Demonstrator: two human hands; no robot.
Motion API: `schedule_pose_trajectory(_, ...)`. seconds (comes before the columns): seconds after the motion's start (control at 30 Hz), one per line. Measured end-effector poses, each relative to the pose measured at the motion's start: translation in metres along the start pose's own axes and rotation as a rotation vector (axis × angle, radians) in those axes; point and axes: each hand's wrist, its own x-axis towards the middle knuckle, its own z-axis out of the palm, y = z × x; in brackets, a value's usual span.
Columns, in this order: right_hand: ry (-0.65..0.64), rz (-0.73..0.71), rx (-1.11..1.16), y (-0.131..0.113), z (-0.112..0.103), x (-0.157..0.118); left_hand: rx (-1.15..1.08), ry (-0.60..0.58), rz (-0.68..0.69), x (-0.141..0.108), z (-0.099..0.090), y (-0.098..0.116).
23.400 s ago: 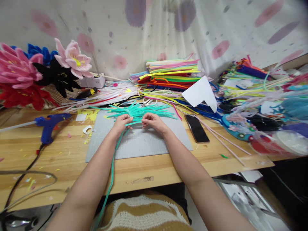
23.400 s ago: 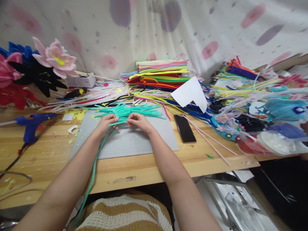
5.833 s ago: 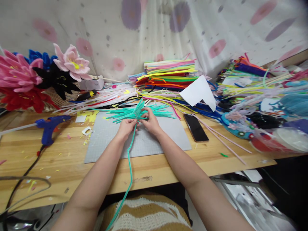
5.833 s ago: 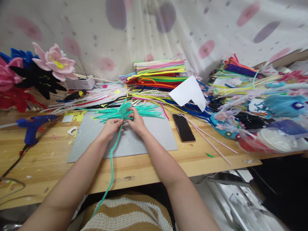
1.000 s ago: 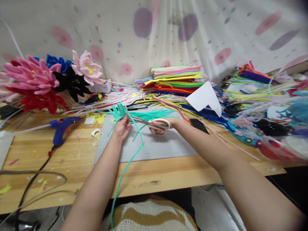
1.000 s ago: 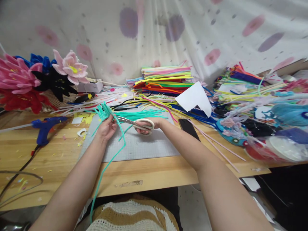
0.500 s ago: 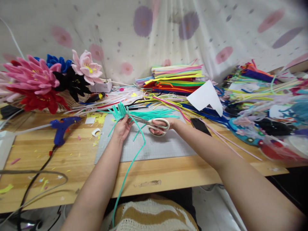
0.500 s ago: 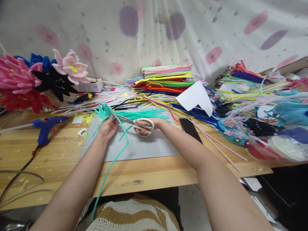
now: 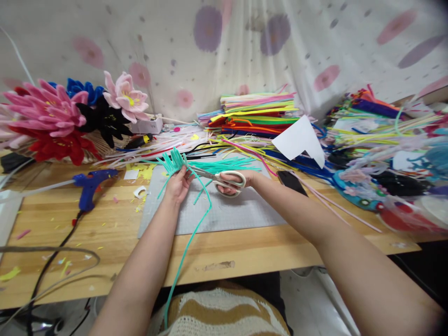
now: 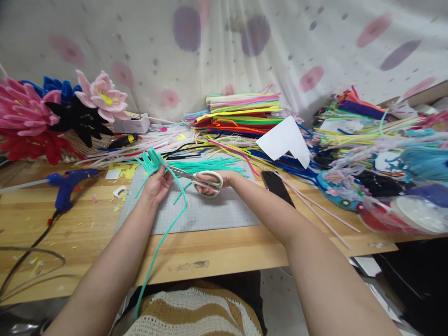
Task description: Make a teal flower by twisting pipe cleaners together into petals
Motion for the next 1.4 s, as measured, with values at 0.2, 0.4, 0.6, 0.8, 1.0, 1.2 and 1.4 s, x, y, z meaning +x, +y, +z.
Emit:
schedule_pose_trajectory(0.2,0.008,0.001,0.004,0.0009,-0.0012,0.0009,0.001,-0.002,0.000,0.0003,-0.0001,-0.0007)
schedule_pose_trajectory(0.4,0.022,-0.011,-0.009,0.0010,-0.0025,0.0005,-0.017,0.001,0.006,0.0003,-0.0006,-0.0011)
schedule_pose_trajectory(0.6,0.035,0.033,-0.004,0.0025,-0.0056,0.0015,-0.037,0.007,0.004,0.0021,-0.0022,-0.0024)
schedule_pose_trajectory(0.8,0.097,0.065,0.002,-0.0002,-0.0026,0.0032,-0.039,0.022,0.011,0.0022,-0.0015,-0.0028)
schedule_pose_trajectory(1.0,0.147,0.075,0.005,0.0013,-0.0048,0.0057,-0.024,0.046,0.031,0.0012,-0.0003,-0.0026)
schedule_pose_trajectory(1.2,0.157,0.096,0.011,0.0001,-0.0037,0.0054,0.018,0.054,0.025,-0.0010,0.0024,-0.0005)
schedule_pose_trajectory(1.4,0.152,0.098,-0.084,-0.0034,-0.0024,0.0013,0.064,0.026,0.053,-0.0016,0.0025,-0.0007)
